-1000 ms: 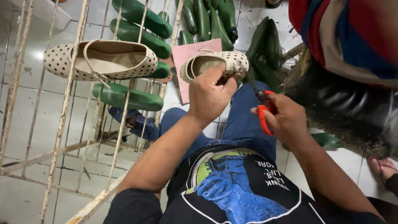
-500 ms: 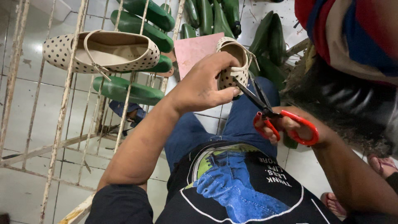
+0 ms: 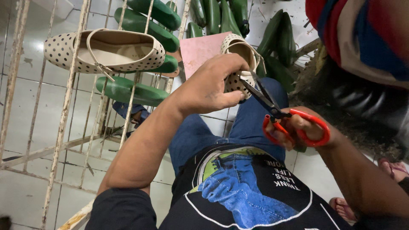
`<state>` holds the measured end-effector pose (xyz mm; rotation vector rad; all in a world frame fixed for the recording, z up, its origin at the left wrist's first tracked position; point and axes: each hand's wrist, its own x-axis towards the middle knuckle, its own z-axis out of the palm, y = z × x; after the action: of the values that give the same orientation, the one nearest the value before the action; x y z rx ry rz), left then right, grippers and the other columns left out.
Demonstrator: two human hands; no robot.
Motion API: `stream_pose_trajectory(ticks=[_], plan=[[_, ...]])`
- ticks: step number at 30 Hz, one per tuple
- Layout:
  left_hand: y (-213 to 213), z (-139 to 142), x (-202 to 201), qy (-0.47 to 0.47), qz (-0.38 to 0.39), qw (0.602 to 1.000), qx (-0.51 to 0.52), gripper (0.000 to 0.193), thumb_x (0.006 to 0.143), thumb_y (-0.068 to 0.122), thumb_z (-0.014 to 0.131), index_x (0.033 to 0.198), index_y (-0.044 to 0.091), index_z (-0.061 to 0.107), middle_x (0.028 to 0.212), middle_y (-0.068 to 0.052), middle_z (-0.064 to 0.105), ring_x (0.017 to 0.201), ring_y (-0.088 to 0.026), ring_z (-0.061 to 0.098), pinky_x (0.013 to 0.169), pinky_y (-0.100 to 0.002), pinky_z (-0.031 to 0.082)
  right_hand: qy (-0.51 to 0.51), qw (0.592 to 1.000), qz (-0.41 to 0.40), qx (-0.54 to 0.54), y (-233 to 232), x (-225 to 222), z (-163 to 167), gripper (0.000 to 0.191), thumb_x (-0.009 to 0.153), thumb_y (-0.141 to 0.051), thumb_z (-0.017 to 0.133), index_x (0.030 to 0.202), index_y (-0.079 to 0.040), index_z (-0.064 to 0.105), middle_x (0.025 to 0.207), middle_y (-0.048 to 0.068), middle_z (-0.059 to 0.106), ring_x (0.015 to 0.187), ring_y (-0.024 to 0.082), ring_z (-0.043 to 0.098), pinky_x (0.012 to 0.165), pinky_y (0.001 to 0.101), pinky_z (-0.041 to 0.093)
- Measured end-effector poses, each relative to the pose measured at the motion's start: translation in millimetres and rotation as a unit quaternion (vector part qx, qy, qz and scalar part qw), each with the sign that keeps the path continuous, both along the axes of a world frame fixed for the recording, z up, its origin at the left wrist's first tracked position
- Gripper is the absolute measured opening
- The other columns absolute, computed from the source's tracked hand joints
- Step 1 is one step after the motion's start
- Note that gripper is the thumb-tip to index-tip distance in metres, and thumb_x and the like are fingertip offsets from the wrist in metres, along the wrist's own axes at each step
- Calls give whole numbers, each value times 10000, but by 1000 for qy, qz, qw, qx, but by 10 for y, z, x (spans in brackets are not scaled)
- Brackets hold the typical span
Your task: The person sits on the floor and repairs polka-dotted shoes by removing shoe trees, adjusting straps, and trimming excess material with scissors. The person handles both white and black polka-dotted shoes, placing them on a nearby rack after adjustments.
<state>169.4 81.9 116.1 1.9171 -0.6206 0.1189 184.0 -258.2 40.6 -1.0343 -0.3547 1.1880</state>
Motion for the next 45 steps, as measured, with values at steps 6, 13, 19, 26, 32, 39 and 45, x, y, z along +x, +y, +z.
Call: stream_pose_trajectory(ticks=[6, 13, 19, 26, 32, 39, 45], plan=[[15, -1, 12, 11, 11, 1000, 22, 396, 801, 104, 809, 1133, 14, 612, 1012, -118, 651, 952, -294, 637, 850, -387, 527, 17, 980, -63, -190, 86, -37, 183, 645, 775, -497, 810, 1062, 69, 694, 704, 51, 616, 559, 114, 553, 422, 241, 443], [19, -16, 22, 8, 2, 1000, 8, 387, 812, 105, 806, 1134, 10, 613, 1025, -124, 652, 967, -295, 650, 861, -384, 535, -18, 975, -74, -207, 139, -62, 257, 716, 747, -606, 784, 1057, 37, 729, 682, 25, 607, 539, 94, 547, 408, 222, 413], [20, -59, 28, 3, 4, 1000, 16, 392, 807, 111, 805, 1133, 8, 613, 1017, -127, 653, 973, -305, 653, 866, -390, 533, -49, 979, -67, -187, 111, -32, 165, 579, 826, -481, 791, 1063, 43, 719, 720, 14, 633, 601, 80, 562, 508, 218, 441], [32, -129, 46, -5, 3, 999, 31, 380, 801, 111, 781, 1130, 15, 617, 1006, -125, 652, 967, -307, 642, 868, -398, 526, -75, 960, -74, -261, 19, -43, 27, 368, 846, -292, 753, 1065, 4, 740, 633, 12, 572, 492, 96, 528, 460, 241, 441], [53, -171, 53, 38, 15, 998, 37, 416, 782, 142, 808, 1129, 12, 620, 1001, -119, 652, 951, -285, 638, 843, -379, 529, -290, 920, -35, -260, 14, -102, -15, 263, 831, -204, 819, 991, -12, 738, 792, -9, 688, 703, 69, 606, 617, 228, 478], [86, -124, 77, 43, 40, 998, 27, 451, 812, 202, 878, 1148, 31, 630, 1053, -110, 666, 984, -262, 664, 866, -361, 538, -408, 880, -86, -227, 66, -122, 76, 474, 798, -219, 822, 1187, -42, 619, 913, 1, 626, 816, 99, 582, 736, 271, 495], [60, 31, -2, 6, 67, 995, 78, 557, 716, 281, 937, 1111, 44, 624, 1088, -118, 649, 1041, -331, 619, 901, -408, 503, -376, 852, -66, -357, 60, -11, 251, 683, 695, -231, 885, 1288, -62, 591, 1000, 75, 640, 925, 186, 596, 827, 344, 506]])
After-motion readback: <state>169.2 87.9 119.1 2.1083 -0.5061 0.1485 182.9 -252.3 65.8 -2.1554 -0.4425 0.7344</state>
